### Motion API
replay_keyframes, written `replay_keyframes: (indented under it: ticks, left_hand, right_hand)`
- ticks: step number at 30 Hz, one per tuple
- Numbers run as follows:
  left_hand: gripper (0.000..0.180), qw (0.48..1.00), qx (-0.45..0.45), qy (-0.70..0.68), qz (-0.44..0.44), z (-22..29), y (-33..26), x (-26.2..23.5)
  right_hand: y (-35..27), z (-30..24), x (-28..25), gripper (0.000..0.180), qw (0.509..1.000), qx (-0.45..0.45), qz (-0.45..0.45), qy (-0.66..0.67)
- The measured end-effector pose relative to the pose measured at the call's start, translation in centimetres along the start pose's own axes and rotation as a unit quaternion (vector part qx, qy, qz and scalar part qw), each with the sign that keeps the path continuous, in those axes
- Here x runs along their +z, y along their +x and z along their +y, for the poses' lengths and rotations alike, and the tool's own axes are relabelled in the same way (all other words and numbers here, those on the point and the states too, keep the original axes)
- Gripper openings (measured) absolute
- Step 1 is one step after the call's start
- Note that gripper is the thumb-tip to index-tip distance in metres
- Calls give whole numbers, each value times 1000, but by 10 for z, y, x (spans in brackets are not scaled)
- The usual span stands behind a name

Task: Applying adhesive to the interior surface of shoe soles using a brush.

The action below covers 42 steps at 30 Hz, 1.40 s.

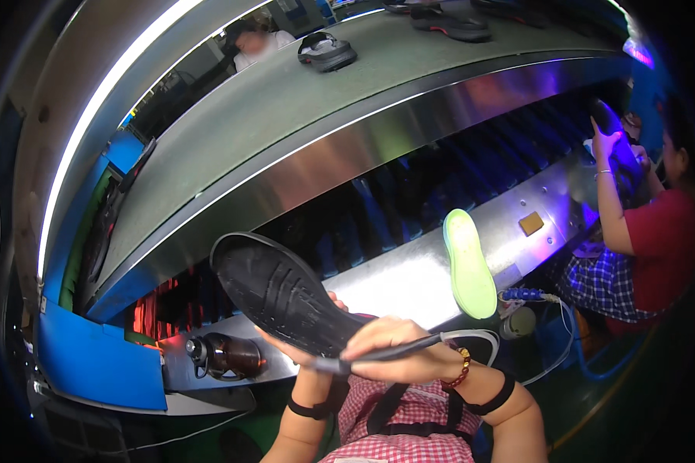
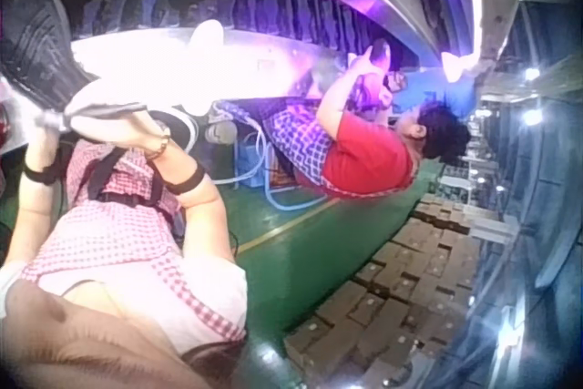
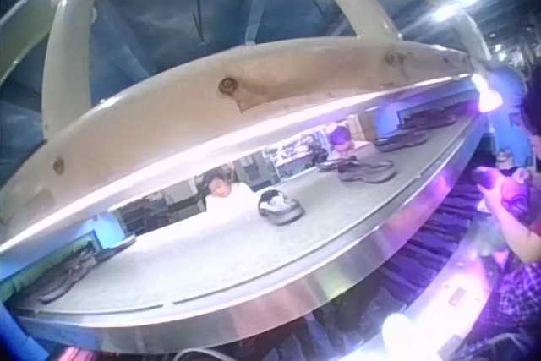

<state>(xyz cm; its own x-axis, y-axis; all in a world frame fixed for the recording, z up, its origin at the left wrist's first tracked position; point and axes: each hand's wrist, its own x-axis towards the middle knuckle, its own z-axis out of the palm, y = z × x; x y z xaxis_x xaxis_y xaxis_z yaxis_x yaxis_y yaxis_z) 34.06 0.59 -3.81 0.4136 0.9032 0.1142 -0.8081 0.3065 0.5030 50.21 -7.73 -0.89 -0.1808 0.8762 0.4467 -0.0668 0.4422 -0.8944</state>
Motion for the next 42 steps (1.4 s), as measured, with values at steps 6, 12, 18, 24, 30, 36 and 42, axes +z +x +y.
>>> replay_keyframes:
  ticks: [6,12,18,24,30,36,42]
  left_hand:
    - [104,997,72,-18,-7,11,9,-9]
    - [94,990,98,-45,-87,19,12,-6]
    - [97,983,84,-82,-143,27,14,-1]
    - [98,984,102,-57,-132,36,19,-4]
    - [102,989,95,-37,-109,35,20,-2]
    - [105,991,81,-27,-103,38,16,3]
    - [100,997,83,6,-1,37,18,14]
  right_hand:
    - [-3,-4,-5,21,985,-23,-38,-169]
    - [-13,2,-13,21,985,15,62,-160]
    - [-21,0,-19,22,1000,-13,-6,-27]
    - [-22,0,-17,22,995,-3,-55,-83]
    - [-24,10,-23,22,996,7,28,-85]
    - [-31,7,-29,22,996,26,-27,86]
    - [-26,7,-26,23,997,12,-64,-41]
